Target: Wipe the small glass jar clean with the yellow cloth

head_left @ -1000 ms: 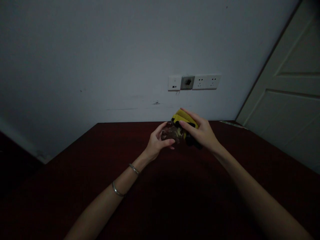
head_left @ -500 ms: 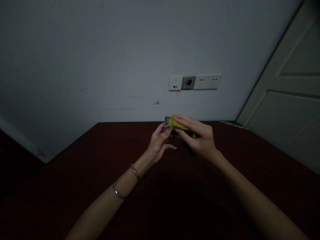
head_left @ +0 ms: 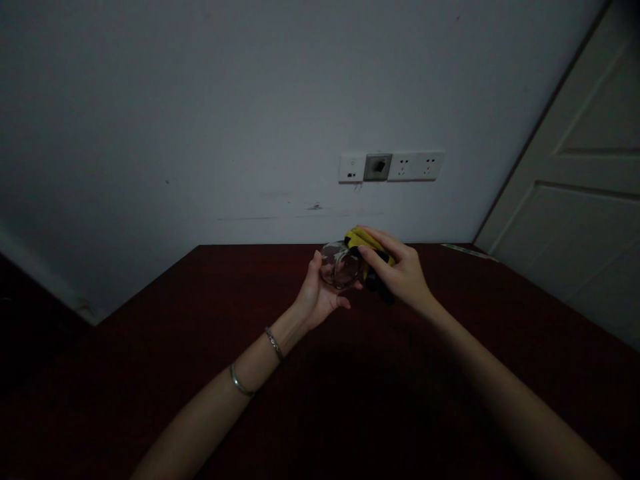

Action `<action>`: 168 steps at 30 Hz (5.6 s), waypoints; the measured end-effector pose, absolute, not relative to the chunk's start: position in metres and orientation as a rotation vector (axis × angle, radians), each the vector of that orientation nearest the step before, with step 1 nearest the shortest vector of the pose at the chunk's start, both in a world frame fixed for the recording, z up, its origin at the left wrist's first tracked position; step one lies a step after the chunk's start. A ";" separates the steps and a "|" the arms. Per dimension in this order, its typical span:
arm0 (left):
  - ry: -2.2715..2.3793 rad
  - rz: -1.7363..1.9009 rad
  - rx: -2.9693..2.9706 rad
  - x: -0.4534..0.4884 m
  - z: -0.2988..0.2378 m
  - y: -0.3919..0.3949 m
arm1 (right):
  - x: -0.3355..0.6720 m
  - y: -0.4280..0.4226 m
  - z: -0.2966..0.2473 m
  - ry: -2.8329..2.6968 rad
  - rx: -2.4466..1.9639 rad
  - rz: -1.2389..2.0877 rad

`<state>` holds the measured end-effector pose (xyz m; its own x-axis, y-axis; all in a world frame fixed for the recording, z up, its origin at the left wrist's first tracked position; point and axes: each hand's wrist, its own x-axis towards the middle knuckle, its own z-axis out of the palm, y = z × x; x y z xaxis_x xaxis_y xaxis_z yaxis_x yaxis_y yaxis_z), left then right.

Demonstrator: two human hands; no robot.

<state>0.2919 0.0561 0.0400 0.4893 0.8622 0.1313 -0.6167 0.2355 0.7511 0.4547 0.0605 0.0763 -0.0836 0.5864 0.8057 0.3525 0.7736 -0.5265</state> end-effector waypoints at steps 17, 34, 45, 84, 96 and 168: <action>0.248 1.036 0.542 0.289 0.043 0.056 | 0.468 0.046 0.091 -2.199 -0.640 -0.230; 0.284 1.053 0.543 0.293 0.034 0.058 | 0.469 0.036 0.098 -2.340 -0.622 -0.145; 0.256 1.072 0.554 0.294 0.030 0.059 | 0.452 0.030 0.091 -2.205 -0.705 -0.314; 0.358 0.989 0.492 0.293 0.028 0.062 | 0.447 0.013 0.098 -2.509 -0.590 -0.086; 0.294 0.886 0.519 0.295 0.030 0.057 | 0.464 0.012 0.109 -2.503 -0.757 -0.262; 0.292 0.826 0.629 0.293 0.027 0.056 | 0.486 0.031 0.112 -2.377 -0.685 -0.362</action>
<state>0.2934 0.0564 0.0267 0.6518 0.7584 -0.0032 -0.5918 0.5112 0.6233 0.4861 0.0309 0.1124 -0.6661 0.3828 0.6401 0.5559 0.8270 0.0839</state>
